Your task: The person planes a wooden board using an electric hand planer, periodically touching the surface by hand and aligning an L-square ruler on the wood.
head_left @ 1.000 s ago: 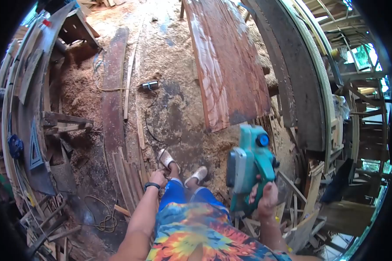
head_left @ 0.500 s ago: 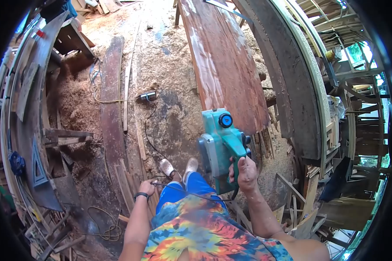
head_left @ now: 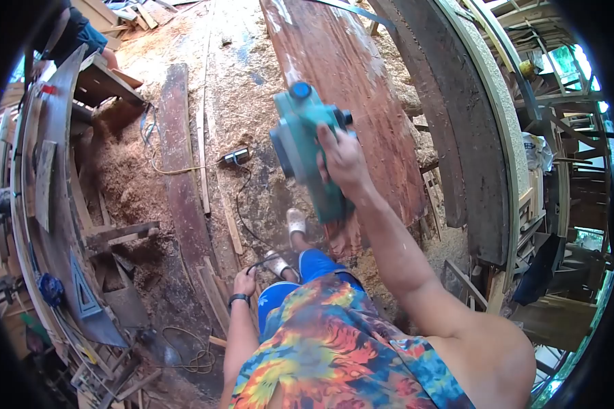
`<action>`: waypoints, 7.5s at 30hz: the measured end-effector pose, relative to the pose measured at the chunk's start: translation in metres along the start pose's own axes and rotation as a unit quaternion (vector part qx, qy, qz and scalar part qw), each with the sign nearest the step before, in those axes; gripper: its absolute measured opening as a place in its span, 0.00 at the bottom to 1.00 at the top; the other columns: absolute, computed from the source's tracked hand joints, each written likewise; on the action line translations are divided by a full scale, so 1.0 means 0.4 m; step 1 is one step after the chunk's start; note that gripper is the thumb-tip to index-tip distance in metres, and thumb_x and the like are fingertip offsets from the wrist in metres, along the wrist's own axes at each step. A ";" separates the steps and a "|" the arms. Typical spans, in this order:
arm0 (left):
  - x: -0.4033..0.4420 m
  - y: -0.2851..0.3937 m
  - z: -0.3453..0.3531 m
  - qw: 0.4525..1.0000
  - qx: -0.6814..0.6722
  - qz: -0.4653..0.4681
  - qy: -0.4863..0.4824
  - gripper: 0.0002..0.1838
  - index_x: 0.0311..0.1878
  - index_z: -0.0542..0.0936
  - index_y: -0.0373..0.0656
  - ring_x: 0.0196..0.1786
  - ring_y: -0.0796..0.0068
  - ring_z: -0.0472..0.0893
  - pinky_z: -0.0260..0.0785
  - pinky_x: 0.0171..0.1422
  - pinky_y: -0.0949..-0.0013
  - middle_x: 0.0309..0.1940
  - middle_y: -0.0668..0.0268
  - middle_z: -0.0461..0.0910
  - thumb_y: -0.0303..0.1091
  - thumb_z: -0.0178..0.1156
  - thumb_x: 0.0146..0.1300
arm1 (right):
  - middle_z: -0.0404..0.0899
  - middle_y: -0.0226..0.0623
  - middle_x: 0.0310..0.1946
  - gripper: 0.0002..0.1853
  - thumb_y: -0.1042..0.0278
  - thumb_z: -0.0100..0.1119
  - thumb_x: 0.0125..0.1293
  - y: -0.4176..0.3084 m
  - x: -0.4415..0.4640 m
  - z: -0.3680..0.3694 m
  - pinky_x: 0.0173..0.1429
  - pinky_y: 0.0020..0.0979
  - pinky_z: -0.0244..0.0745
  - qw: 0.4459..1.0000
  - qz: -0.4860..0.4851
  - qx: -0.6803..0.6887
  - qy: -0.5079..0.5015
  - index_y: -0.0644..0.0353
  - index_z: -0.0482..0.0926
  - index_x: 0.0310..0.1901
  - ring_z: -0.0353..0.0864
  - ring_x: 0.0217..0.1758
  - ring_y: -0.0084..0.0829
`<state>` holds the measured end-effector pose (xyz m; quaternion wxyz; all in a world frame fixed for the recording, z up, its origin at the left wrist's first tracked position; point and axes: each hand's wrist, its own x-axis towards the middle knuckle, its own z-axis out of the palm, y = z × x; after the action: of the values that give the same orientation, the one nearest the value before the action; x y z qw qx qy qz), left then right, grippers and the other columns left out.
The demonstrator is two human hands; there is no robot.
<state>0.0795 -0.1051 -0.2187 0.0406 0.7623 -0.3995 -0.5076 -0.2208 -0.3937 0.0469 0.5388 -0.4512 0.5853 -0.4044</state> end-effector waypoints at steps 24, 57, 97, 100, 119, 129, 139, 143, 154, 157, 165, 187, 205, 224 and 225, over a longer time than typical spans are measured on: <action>-0.165 -0.151 -0.133 0.989 0.135 0.067 -0.005 0.17 0.38 0.90 0.43 0.45 0.43 0.85 0.76 0.52 0.47 0.37 0.43 0.85 0.49 0.64 0.66 | 0.70 0.29 0.16 0.31 0.34 0.43 0.78 0.135 -0.464 -0.065 0.18 0.28 0.66 0.998 0.040 -0.009 0.051 0.60 0.72 0.39 0.70 0.14 0.23; 0.148 0.325 -0.332 0.977 0.139 0.158 0.033 0.29 0.39 0.88 0.37 0.44 0.40 0.85 0.76 0.51 0.50 0.36 0.42 0.85 0.57 0.56 0.73 | 0.72 0.33 0.13 0.36 0.32 0.52 0.74 -0.121 0.527 0.061 0.16 0.32 0.69 0.997 -0.045 -0.027 0.051 0.63 0.76 0.26 0.72 0.11 0.26; 0.316 0.599 -0.480 0.946 0.182 0.249 -0.096 0.25 0.34 0.86 0.35 0.39 0.37 0.82 0.72 0.43 0.45 0.31 0.41 0.82 0.51 0.60 0.72 | 0.72 0.28 0.17 0.33 0.31 0.48 0.75 -0.024 0.098 -0.014 0.19 0.24 0.64 0.995 0.065 0.005 0.072 0.62 0.75 0.40 0.71 0.14 0.19; 0.381 0.660 -0.521 0.951 0.196 0.222 -0.090 0.23 0.35 0.87 0.36 0.41 0.36 0.82 0.73 0.46 0.44 0.34 0.39 0.83 0.50 0.60 0.72 | 0.71 0.27 0.16 0.33 0.31 0.48 0.75 -0.088 0.272 0.008 0.18 0.25 0.64 0.995 0.069 0.003 0.066 0.61 0.75 0.39 0.70 0.14 0.19; 0.726 1.099 -0.716 0.956 0.071 0.284 -0.025 0.24 0.38 0.85 0.36 0.43 0.39 0.82 0.73 0.46 0.48 0.36 0.42 0.83 0.50 0.56 0.75 | 0.72 0.32 0.15 0.36 0.27 0.51 0.71 -0.372 1.290 0.166 0.16 0.29 0.68 0.999 0.003 -0.008 0.038 0.62 0.76 0.34 0.72 0.11 0.24; 1.131 1.317 -0.877 0.961 0.099 0.252 -0.061 0.21 0.40 0.86 0.38 0.43 0.41 0.85 0.74 0.48 0.48 0.35 0.41 0.83 0.48 0.58 0.74 | 0.71 0.31 0.15 0.34 0.28 0.52 0.71 -0.534 1.857 0.256 0.17 0.30 0.68 0.998 -0.002 -0.021 0.053 0.60 0.75 0.32 0.70 0.11 0.25; 1.476 1.607 -1.115 0.973 -0.070 0.203 -0.085 0.19 0.45 0.85 0.35 0.36 0.56 0.85 0.76 0.45 0.59 0.32 0.50 0.85 0.45 0.62 0.70 | 0.70 0.30 0.17 0.34 0.28 0.55 0.70 -0.757 2.628 0.343 0.17 0.31 0.69 0.997 -0.004 -0.016 0.076 0.59 0.75 0.34 0.69 0.12 0.25; 1.560 1.732 -1.218 0.963 -0.181 0.184 -0.079 0.17 0.46 0.84 0.34 0.37 0.72 0.84 0.76 0.44 0.67 0.35 0.60 0.87 0.41 0.63 0.70 | 0.75 0.37 0.21 0.35 0.30 0.54 0.71 -0.798 2.911 0.357 0.22 0.34 0.74 0.996 -0.056 -0.005 0.068 0.64 0.77 0.34 0.74 0.17 0.29; 1.666 1.719 -1.359 0.982 0.102 0.157 0.019 0.21 0.41 0.85 0.36 0.40 0.46 0.85 0.75 0.45 0.51 0.34 0.45 0.85 0.49 0.65 0.67 | 0.72 0.30 0.19 0.32 0.31 0.52 0.73 -0.718 2.447 0.306 0.18 0.29 0.68 0.997 0.035 0.012 0.061 0.60 0.75 0.36 0.70 0.14 0.23; 1.657 1.668 -1.345 0.976 0.144 0.162 0.010 0.19 0.38 0.85 0.38 0.43 0.42 0.84 0.74 0.47 0.47 0.37 0.43 0.85 0.48 0.66 0.66 | 0.72 0.29 0.16 0.33 0.32 0.48 0.76 -0.635 2.130 0.267 0.18 0.26 0.66 0.996 0.065 0.014 0.064 0.61 0.75 0.39 0.70 0.13 0.21; 1.619 1.706 -1.208 0.932 0.221 0.263 -0.119 0.21 0.37 0.87 0.38 0.43 0.45 0.85 0.76 0.49 0.49 0.36 0.47 0.86 0.50 0.74 0.56 | 0.77 0.30 0.19 0.42 0.22 0.47 0.68 -0.470 1.488 0.179 0.25 0.25 0.70 0.990 0.121 -0.017 0.075 0.64 0.79 0.46 0.76 0.20 0.20; 2.052 1.983 -1.316 0.961 0.145 0.210 -0.106 0.18 0.39 0.87 0.36 0.38 0.44 0.85 0.74 0.45 0.50 0.33 0.40 0.84 0.46 0.66 0.68 | 0.73 0.29 0.17 0.34 0.31 0.47 0.75 -0.805 2.661 0.319 0.19 0.25 0.67 0.997 0.066 -0.011 0.031 0.63 0.75 0.39 0.71 0.14 0.20; 2.220 2.166 -1.537 0.994 -0.016 0.107 -0.015 0.25 0.41 0.86 0.36 0.38 0.60 0.87 0.77 0.46 0.59 0.33 0.53 0.87 0.54 0.58 0.71 | 0.75 0.37 0.19 0.36 0.30 0.52 0.72 -0.988 3.350 0.412 0.21 0.35 0.73 0.997 0.038 0.001 0.067 0.65 0.76 0.35 0.74 0.17 0.28; 2.091 2.195 -1.407 0.952 0.158 0.233 -0.123 0.15 0.42 0.86 0.39 0.51 0.42 0.84 0.75 0.58 0.47 0.42 0.42 0.85 0.43 0.61 0.65 | 0.74 0.29 0.19 0.33 0.32 0.48 0.76 -0.743 2.432 0.299 0.24 0.24 0.69 0.992 0.104 0.006 0.069 0.62 0.77 0.42 0.74 0.19 0.19; 2.103 2.197 -1.415 0.957 0.137 0.233 -0.108 0.15 0.43 0.86 0.39 0.51 0.42 0.84 0.75 0.58 0.47 0.42 0.42 0.85 0.42 0.61 0.65 | 0.74 0.29 0.19 0.32 0.33 0.48 0.76 -0.756 2.481 0.302 0.24 0.24 0.69 0.993 0.099 0.007 0.063 0.62 0.77 0.42 0.74 0.18 0.19</action>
<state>0.1762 -1.4418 -0.1591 0.0095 0.5869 -0.6336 -0.5039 -0.0848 -1.4292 0.0622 0.5413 -0.3608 0.6572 -0.3807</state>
